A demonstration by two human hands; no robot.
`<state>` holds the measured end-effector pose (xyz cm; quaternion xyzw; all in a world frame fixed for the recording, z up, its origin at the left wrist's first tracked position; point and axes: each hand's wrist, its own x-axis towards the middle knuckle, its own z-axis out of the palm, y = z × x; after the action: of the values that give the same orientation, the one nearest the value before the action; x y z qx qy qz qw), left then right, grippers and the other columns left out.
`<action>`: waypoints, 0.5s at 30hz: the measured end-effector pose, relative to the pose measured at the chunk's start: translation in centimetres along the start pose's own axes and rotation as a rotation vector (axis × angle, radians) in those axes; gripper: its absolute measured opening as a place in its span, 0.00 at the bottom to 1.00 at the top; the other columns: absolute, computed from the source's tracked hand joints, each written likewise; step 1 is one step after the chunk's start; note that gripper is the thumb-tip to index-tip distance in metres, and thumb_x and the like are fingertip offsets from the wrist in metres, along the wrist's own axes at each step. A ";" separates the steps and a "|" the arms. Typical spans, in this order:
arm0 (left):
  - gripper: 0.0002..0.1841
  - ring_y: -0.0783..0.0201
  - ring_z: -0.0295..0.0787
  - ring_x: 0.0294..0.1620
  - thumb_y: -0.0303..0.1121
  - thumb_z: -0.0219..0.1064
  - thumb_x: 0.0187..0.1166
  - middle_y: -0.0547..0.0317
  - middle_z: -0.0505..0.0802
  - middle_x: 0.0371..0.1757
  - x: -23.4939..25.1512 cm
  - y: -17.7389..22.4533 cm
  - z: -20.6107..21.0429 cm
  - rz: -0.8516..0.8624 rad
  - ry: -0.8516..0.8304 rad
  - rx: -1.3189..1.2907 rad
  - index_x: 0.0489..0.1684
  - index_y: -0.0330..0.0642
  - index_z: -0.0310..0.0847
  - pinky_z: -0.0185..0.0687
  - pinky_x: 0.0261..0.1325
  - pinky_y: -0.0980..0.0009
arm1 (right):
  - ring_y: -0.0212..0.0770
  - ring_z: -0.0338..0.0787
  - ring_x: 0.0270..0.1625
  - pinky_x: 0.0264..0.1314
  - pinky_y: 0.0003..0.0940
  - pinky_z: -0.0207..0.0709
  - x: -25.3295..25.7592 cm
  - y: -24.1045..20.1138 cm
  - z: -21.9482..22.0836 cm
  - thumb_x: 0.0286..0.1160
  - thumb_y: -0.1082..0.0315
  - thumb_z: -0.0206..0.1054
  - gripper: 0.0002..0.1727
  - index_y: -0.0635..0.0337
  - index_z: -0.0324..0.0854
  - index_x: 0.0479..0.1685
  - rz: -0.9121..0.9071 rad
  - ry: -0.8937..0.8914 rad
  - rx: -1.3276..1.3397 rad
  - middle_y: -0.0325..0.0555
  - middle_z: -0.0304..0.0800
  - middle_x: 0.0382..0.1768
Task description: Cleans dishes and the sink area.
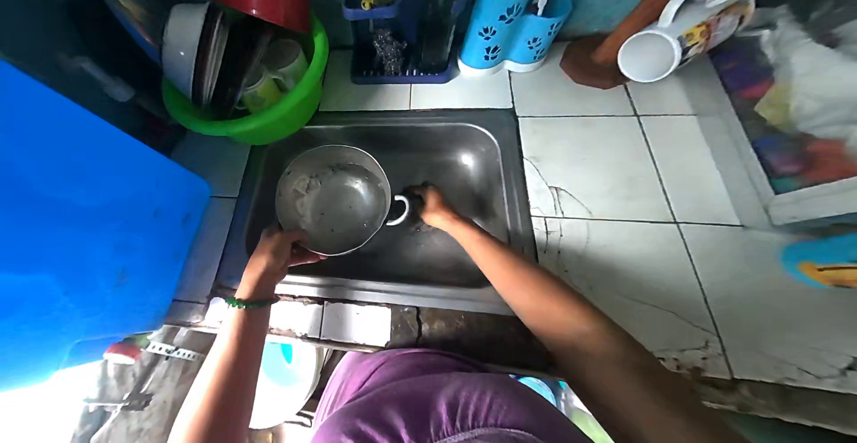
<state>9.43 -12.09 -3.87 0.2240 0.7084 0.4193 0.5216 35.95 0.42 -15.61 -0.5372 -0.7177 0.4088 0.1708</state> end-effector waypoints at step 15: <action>0.27 0.50 0.91 0.30 0.23 0.58 0.80 0.37 0.88 0.50 2.4 3.4 4.5 0.148 -0.072 0.305 0.82 0.38 0.64 0.91 0.32 0.55 | 0.79 0.44 0.91 0.89 0.68 0.48 -1.3 0.7 -3.2 0.76 0.80 0.63 0.36 0.56 0.67 0.88 0.050 -0.242 -0.499 0.71 0.42 0.93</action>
<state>12.35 -6.81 -2.87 0.3669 0.7265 0.3359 0.4742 39.06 0.60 -13.91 -0.5273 -0.7980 0.2847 -0.0640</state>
